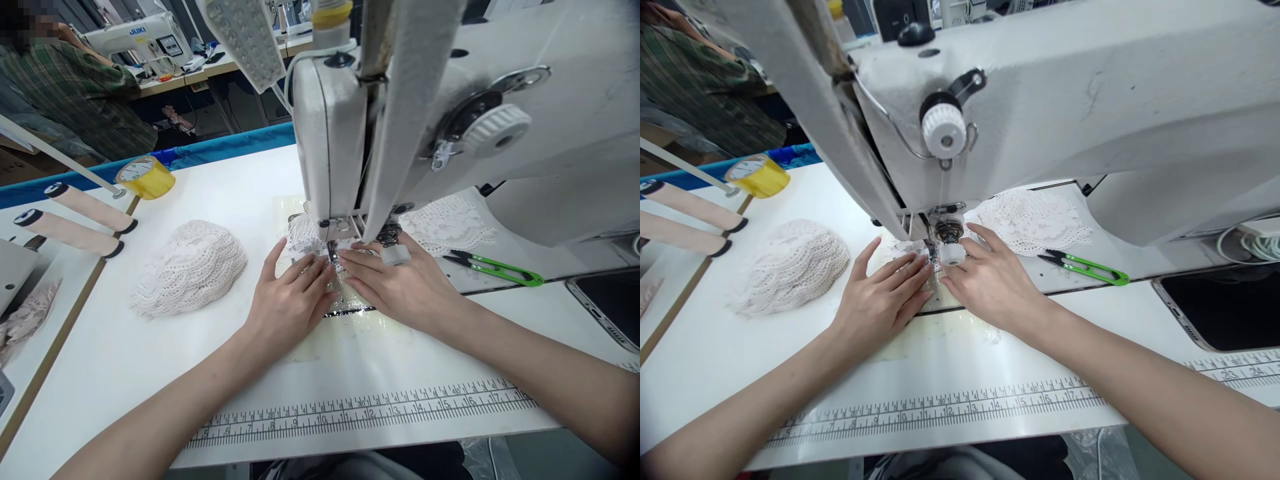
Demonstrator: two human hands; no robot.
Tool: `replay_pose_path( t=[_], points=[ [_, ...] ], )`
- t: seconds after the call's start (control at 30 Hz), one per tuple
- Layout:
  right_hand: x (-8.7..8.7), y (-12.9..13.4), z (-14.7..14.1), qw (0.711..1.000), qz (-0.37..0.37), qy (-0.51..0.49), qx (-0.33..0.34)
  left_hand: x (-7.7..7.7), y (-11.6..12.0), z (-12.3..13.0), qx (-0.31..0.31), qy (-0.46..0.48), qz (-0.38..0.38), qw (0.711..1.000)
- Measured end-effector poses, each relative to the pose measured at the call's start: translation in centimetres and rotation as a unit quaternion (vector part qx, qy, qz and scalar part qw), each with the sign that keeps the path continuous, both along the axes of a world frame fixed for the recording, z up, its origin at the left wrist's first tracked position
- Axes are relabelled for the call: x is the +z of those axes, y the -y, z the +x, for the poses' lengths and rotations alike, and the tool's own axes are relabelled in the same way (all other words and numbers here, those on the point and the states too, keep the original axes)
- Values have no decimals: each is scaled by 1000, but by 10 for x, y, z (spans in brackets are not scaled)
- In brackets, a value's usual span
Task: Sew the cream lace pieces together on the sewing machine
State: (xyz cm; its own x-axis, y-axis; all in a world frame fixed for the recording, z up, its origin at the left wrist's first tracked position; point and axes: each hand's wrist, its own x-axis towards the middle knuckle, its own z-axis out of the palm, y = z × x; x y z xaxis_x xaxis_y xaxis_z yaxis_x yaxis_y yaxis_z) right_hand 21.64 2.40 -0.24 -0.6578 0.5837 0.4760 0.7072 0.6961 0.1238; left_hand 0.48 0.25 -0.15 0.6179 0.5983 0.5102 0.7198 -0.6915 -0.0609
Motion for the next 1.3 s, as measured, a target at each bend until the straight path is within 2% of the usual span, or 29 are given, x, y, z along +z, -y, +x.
replay_pose_path(
  t=[0.2,0.47,0.77,0.93,1.03,1.17,1.23,1.3],
  points=[
    [-1,-3,0,1000,12,9,-2,0,-2,0,-1,1,-8,1000],
    [-2,-3,0,1000,-20,3,-7,-2,-4,0,6,4,-11,1000],
    [-3,-5,0,1000,7,22,-5,-2,-2,-1,5,1,-7,1000],
    [0,-4,0,1000,7,28,-4,0,-9,-7,19,10,-30,999],
    [3,-3,1,1000,19,21,4,2,-13,-11,33,-15,-53,998],
    [8,1,3,998,47,13,26,9,-6,-14,40,-42,6,998],
    [10,3,3,998,50,-4,32,13,-3,-15,27,-33,45,998],
    [10,5,2,998,39,-27,47,16,-2,-14,3,-13,53,998]
  ],
)
